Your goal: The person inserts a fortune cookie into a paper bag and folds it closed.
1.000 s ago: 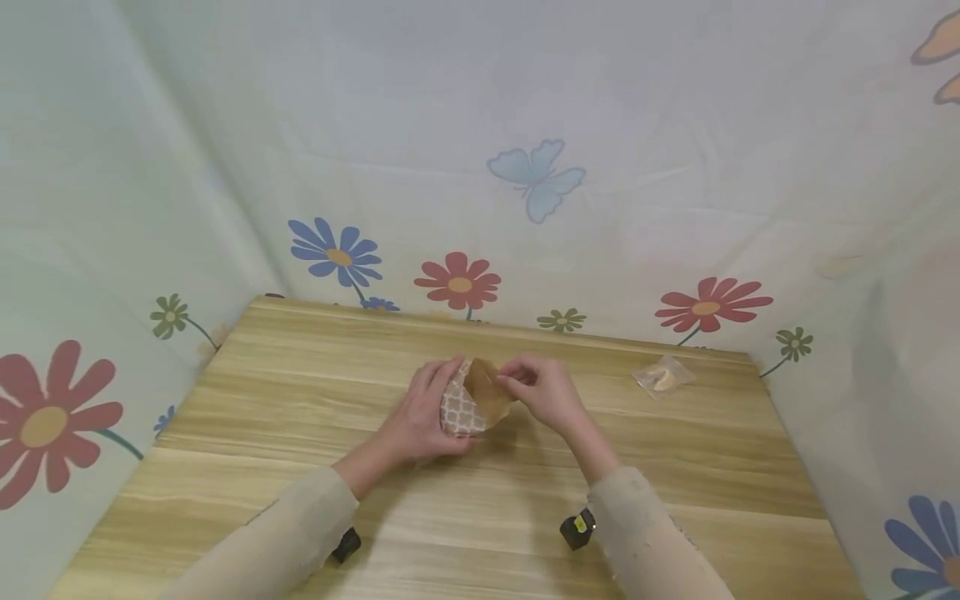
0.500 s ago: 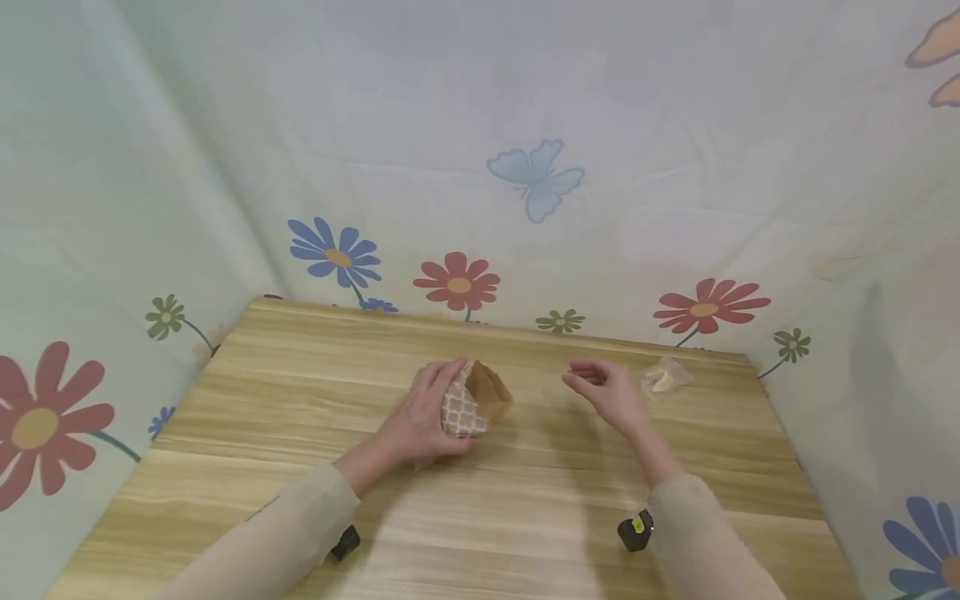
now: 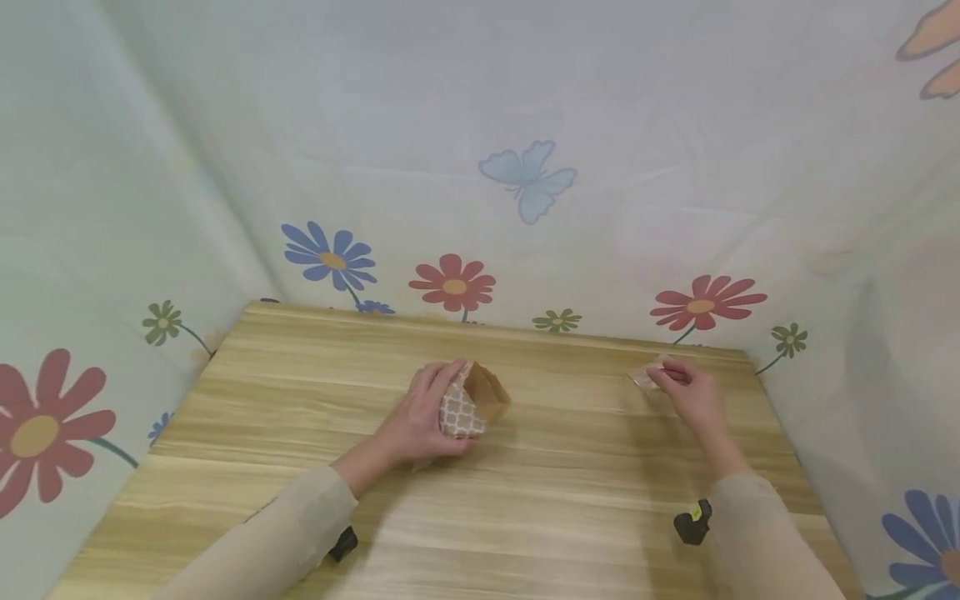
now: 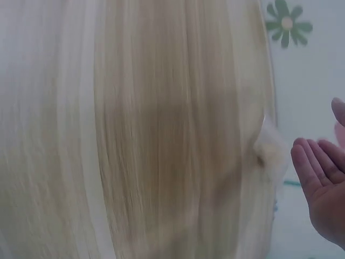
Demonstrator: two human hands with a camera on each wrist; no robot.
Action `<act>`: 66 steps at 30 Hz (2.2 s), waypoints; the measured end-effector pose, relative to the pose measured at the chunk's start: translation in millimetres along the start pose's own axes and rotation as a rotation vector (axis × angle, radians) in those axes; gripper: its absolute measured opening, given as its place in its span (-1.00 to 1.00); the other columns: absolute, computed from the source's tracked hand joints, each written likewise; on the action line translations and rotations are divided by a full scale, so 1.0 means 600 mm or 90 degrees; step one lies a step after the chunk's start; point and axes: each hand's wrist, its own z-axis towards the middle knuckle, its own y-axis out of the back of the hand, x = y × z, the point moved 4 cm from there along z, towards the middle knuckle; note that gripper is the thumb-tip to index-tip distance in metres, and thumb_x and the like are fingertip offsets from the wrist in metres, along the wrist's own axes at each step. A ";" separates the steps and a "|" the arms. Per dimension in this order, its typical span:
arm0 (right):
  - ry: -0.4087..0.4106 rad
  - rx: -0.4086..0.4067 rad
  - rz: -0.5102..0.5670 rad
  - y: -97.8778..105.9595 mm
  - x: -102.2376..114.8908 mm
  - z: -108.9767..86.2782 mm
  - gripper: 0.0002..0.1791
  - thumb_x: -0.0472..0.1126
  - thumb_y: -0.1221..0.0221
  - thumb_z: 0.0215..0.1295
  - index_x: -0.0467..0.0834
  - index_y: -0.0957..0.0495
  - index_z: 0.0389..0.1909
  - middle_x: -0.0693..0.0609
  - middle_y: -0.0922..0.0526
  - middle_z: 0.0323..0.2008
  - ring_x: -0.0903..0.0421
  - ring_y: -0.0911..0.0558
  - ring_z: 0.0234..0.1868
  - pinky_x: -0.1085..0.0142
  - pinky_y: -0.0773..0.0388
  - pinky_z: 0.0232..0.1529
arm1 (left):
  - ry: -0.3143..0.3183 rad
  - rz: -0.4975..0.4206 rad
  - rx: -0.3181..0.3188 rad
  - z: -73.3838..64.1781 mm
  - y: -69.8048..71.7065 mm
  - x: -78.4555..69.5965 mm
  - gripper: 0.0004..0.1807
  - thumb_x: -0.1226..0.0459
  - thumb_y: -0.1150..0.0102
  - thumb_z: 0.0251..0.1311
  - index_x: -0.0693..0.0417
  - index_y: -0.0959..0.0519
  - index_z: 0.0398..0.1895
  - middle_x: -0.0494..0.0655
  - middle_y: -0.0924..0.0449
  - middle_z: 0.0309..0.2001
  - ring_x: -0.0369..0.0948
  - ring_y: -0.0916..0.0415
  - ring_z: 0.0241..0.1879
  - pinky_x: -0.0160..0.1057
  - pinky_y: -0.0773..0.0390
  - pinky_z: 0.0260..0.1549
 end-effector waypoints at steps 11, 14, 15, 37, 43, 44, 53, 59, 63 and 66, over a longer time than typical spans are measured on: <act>-0.105 0.052 -0.066 0.026 -0.051 0.017 0.03 0.35 -0.04 0.57 -0.50 -0.17 0.55 -0.57 -0.29 0.47 -0.49 -0.37 0.42 -0.33 -0.41 0.37 | 0.004 -0.011 0.001 -0.004 -0.002 0.005 0.35 -0.08 -0.72 -0.15 -0.06 -0.10 0.70 0.06 -0.25 0.44 -0.02 -0.30 0.34 0.10 -0.54 0.30; -0.111 0.057 -0.072 0.025 -0.057 0.023 0.05 0.35 -0.05 0.57 -0.53 -0.13 0.55 -0.59 -0.28 0.46 -0.50 -0.38 0.41 -0.33 -0.38 0.39 | 0.005 -0.008 0.003 -0.005 -0.001 0.006 0.35 -0.08 -0.72 -0.15 -0.06 -0.09 0.71 0.06 -0.24 0.45 -0.02 -0.29 0.35 0.10 -0.53 0.31; -0.113 0.055 -0.071 0.025 -0.058 0.025 0.05 0.35 -0.05 0.57 -0.54 -0.13 0.54 -0.60 -0.28 0.45 -0.50 -0.38 0.41 -0.33 -0.39 0.38 | 0.004 -0.006 0.004 -0.005 -0.001 0.007 0.36 -0.08 -0.72 -0.15 -0.08 -0.08 0.71 0.06 -0.24 0.45 -0.02 -0.29 0.35 0.10 -0.53 0.32; -0.110 0.018 -0.027 0.008 -0.059 0.056 -0.08 0.17 -0.08 0.62 -0.55 -0.13 0.55 -0.53 -0.34 0.45 -0.40 -0.44 0.43 0.30 -0.63 0.03 | -0.009 0.030 0.019 -0.007 -0.001 0.005 0.34 -0.15 -0.69 -0.12 -0.12 -0.08 0.71 0.04 -0.24 0.45 -0.03 -0.27 0.39 0.09 -0.51 0.34; -0.104 0.020 -0.024 0.004 -0.060 0.057 -0.11 0.19 -0.11 0.60 -0.52 -0.25 0.51 -0.52 -0.43 0.39 -0.36 -0.51 0.33 0.32 -0.53 -0.08 | -0.013 0.037 0.020 -0.006 0.000 0.005 0.33 -0.17 -0.67 -0.11 -0.13 -0.08 0.71 0.03 -0.24 0.45 -0.04 -0.27 0.39 0.09 -0.53 0.32; -0.100 0.021 -0.030 0.004 -0.060 0.057 -0.12 0.19 -0.12 0.60 -0.52 -0.28 0.49 -0.54 -0.44 0.37 -0.36 -0.51 0.30 0.24 -0.54 -0.05 | -0.014 0.039 0.021 -0.006 -0.001 0.005 0.33 -0.17 -0.67 -0.11 -0.13 -0.08 0.71 0.03 -0.25 0.45 -0.04 -0.27 0.39 0.09 -0.53 0.32; -0.096 0.045 -0.055 -0.003 -0.057 0.063 -0.15 0.21 -0.14 0.59 -0.52 -0.37 0.41 -0.44 -0.62 0.14 -0.07 -0.64 -0.04 0.33 -0.56 -0.20 | -0.014 0.045 0.027 -0.007 -0.004 0.007 0.34 -0.19 -0.68 -0.12 -0.13 -0.08 0.70 0.02 -0.25 0.44 -0.05 -0.28 0.39 0.08 -0.53 0.32; -0.095 0.066 -0.068 -0.012 -0.052 0.068 -0.12 0.22 -0.22 0.53 -0.50 -0.36 0.40 -0.46 -0.58 0.20 -0.15 -0.64 0.03 0.34 -0.56 -0.18 | -0.007 0.047 0.035 -0.006 -0.006 0.007 0.34 -0.20 -0.66 -0.11 -0.16 -0.07 0.71 0.01 -0.24 0.45 -0.05 -0.27 0.39 0.05 -0.53 0.32; -0.075 0.079 -0.076 -0.020 -0.047 0.073 -0.16 0.20 -0.28 0.49 -0.49 -0.41 0.34 -0.47 -0.57 0.19 -0.19 -0.61 0.06 0.32 -0.57 -0.17 | -0.009 0.047 0.034 -0.006 -0.006 0.006 0.34 -0.20 -0.67 -0.12 -0.16 -0.07 0.71 0.01 -0.25 0.45 -0.05 -0.27 0.39 0.05 -0.53 0.32; -0.061 0.080 -0.084 -0.024 -0.043 0.076 -0.22 0.16 -0.29 0.50 -0.49 -0.44 0.29 -0.46 -0.59 0.15 -0.18 -0.61 0.03 0.33 -0.55 -0.18 | -0.010 0.045 0.034 -0.007 -0.007 0.005 0.34 -0.19 -0.67 -0.12 -0.16 -0.07 0.71 0.01 -0.25 0.45 -0.06 -0.27 0.40 0.06 -0.53 0.32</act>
